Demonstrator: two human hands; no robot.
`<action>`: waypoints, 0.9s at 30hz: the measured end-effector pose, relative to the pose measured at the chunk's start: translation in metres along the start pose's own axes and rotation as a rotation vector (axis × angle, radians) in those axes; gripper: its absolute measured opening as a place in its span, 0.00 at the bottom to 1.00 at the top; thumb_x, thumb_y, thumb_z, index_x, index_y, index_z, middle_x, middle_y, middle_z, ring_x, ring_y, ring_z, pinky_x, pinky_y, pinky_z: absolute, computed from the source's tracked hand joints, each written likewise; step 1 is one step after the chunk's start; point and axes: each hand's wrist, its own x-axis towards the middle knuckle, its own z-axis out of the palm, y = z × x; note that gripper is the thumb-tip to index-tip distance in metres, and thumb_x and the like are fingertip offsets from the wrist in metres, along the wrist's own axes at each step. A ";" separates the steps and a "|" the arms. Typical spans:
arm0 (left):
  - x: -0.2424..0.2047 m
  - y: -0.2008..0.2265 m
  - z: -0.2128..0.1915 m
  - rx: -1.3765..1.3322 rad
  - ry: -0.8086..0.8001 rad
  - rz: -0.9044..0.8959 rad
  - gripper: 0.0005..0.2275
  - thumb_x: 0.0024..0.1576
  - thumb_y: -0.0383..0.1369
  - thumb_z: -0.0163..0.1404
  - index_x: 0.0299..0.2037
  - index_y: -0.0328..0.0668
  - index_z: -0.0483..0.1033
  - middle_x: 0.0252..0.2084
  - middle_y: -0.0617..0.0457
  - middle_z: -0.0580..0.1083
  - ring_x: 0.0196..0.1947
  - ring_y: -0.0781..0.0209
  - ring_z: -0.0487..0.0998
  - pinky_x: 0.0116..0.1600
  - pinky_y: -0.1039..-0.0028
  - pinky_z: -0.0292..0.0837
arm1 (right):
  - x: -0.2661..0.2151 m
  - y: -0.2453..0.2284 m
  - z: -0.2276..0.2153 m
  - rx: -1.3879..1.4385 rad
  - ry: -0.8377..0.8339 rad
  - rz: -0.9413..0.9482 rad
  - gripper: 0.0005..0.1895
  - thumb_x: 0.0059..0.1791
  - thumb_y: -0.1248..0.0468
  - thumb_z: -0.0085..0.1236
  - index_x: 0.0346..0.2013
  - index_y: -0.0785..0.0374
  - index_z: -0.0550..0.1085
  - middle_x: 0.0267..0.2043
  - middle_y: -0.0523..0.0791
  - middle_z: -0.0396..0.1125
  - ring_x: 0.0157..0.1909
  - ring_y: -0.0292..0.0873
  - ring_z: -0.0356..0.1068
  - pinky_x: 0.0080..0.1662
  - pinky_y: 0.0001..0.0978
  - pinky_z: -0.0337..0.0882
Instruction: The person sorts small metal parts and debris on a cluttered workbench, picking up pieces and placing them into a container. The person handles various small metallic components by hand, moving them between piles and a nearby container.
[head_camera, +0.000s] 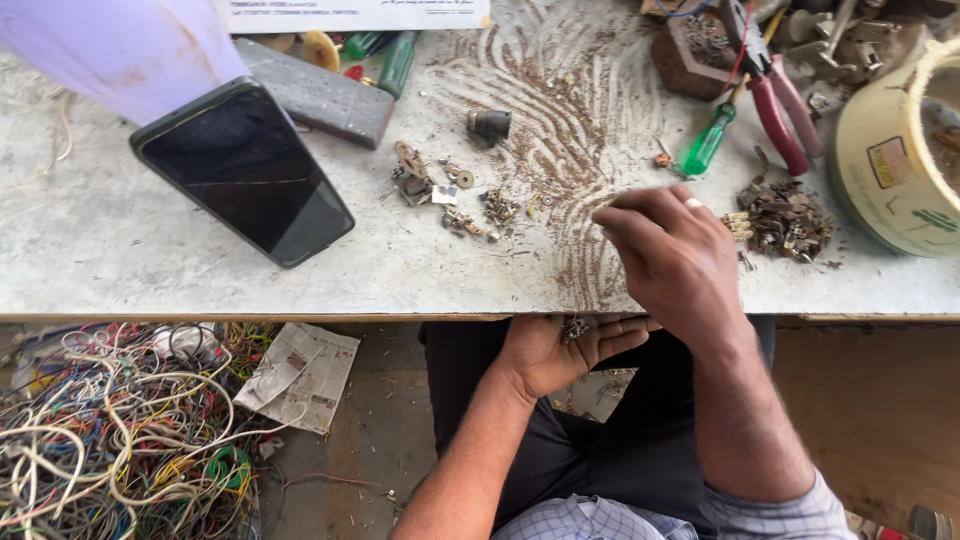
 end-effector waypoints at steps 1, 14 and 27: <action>0.000 0.000 -0.003 -0.008 -0.009 0.001 0.28 0.76 0.50 0.33 0.70 0.27 0.62 0.65 0.31 0.69 0.66 0.32 0.71 0.70 0.50 0.71 | 0.010 -0.002 0.005 -0.019 -0.025 -0.027 0.08 0.52 0.69 0.64 0.45 0.56 0.81 0.47 0.41 0.74 0.48 0.44 0.72 0.47 0.37 0.73; -0.002 0.002 0.001 -0.036 -0.022 -0.015 0.31 0.76 0.51 0.30 0.73 0.25 0.56 0.68 0.27 0.65 0.66 0.26 0.68 0.68 0.50 0.72 | 0.039 0.003 0.027 -0.121 -0.154 -0.040 0.02 0.54 0.66 0.61 0.41 0.58 0.78 0.42 0.43 0.71 0.45 0.45 0.71 0.46 0.39 0.72; -0.002 0.000 0.003 -0.026 -0.013 0.004 0.30 0.77 0.51 0.28 0.73 0.24 0.56 0.66 0.25 0.66 0.66 0.26 0.68 0.68 0.50 0.72 | 0.050 0.008 0.040 -0.138 -0.052 -0.094 0.03 0.56 0.65 0.64 0.42 0.55 0.83 0.43 0.45 0.73 0.40 0.41 0.72 0.32 0.31 0.73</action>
